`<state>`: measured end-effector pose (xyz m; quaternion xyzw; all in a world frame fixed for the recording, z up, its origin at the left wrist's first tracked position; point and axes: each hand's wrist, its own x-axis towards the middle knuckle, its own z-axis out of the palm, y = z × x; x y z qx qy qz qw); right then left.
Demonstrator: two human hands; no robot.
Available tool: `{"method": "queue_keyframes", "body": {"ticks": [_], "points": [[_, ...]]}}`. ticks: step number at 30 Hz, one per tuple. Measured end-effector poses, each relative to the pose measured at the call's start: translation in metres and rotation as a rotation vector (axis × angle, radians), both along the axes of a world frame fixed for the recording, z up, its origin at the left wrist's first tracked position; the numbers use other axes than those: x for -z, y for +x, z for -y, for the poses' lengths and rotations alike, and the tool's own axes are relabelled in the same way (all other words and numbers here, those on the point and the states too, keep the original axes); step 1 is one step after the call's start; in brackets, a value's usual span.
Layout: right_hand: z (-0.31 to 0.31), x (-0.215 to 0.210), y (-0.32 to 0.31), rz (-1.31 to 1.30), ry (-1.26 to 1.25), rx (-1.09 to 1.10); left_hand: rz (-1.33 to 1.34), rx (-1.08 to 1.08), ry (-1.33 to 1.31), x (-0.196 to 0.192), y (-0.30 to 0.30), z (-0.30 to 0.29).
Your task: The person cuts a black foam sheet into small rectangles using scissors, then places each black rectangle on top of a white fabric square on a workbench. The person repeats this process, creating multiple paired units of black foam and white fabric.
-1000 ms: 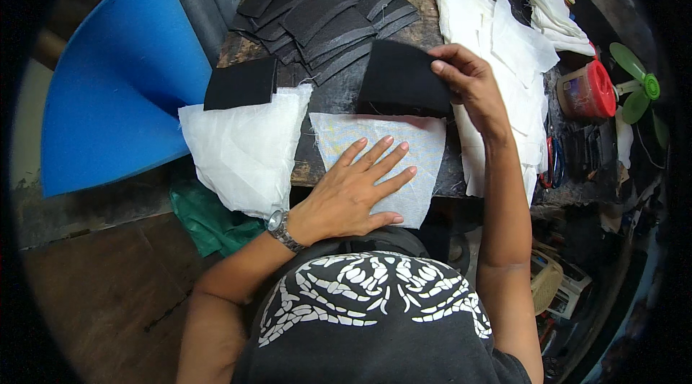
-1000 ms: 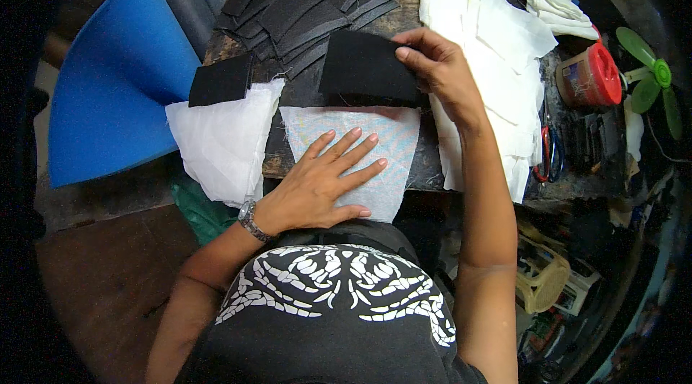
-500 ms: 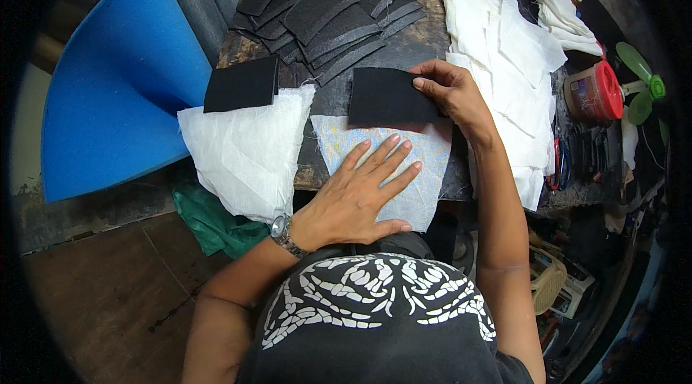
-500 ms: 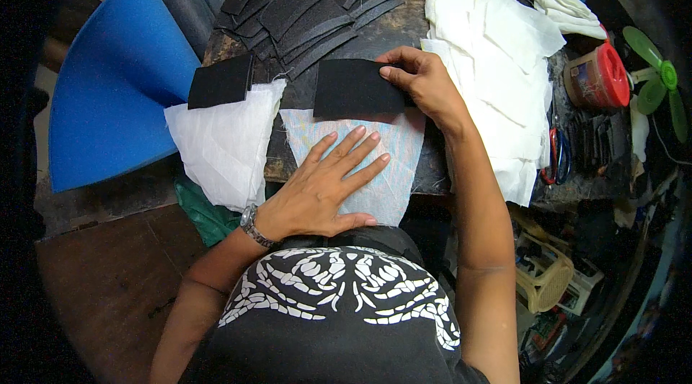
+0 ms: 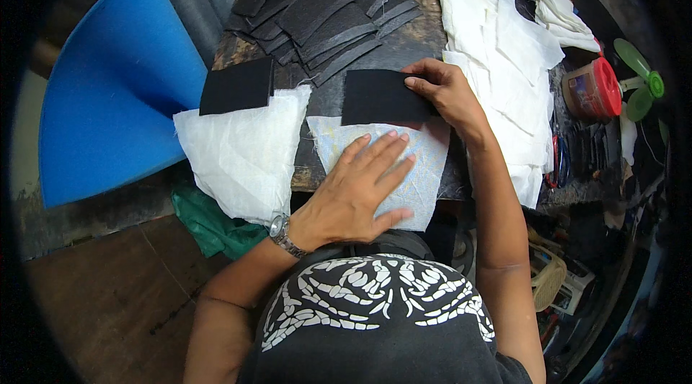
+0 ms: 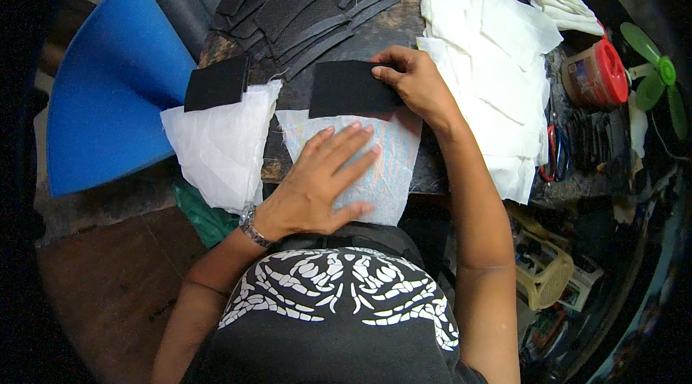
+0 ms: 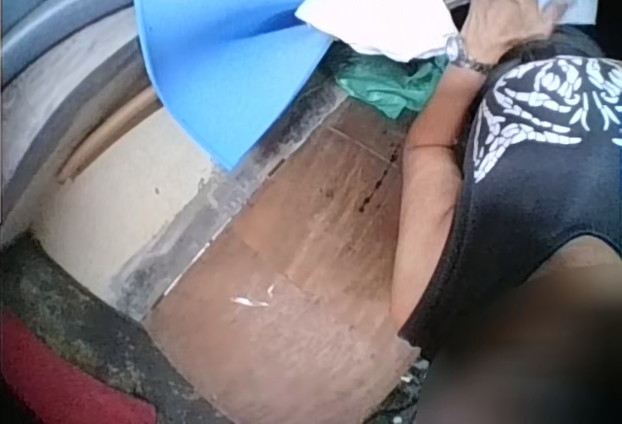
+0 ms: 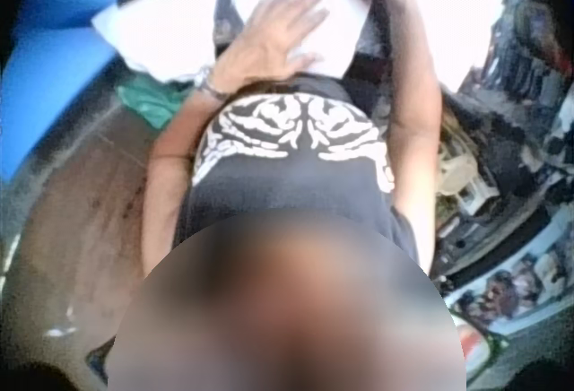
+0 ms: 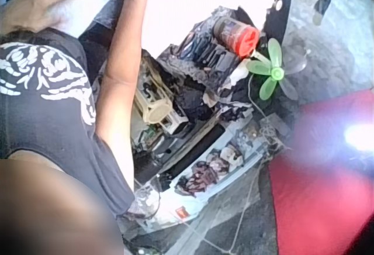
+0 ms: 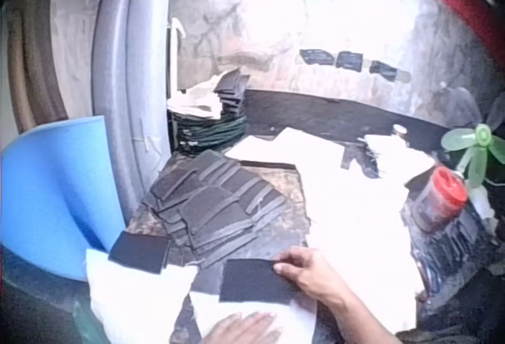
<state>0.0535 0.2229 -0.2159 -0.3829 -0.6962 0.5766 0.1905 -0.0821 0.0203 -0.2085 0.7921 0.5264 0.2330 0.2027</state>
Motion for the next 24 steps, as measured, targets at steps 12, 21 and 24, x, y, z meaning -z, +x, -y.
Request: {"method": "queue_keyframes", "body": {"ticks": [12,21,24], "points": [[0.000,0.001,-0.002,0.087,0.162,-0.030,-0.178,-0.335,0.080,0.016,0.017,-0.025],[0.042,-0.008,0.017,0.027,0.778,0.209,-0.291,-0.353,0.101,0.013,0.024,-0.027],[0.087,-0.003,0.029,0.250,0.772,0.006,-0.250,-0.355,0.097,0.010,0.018,-0.027]]}}
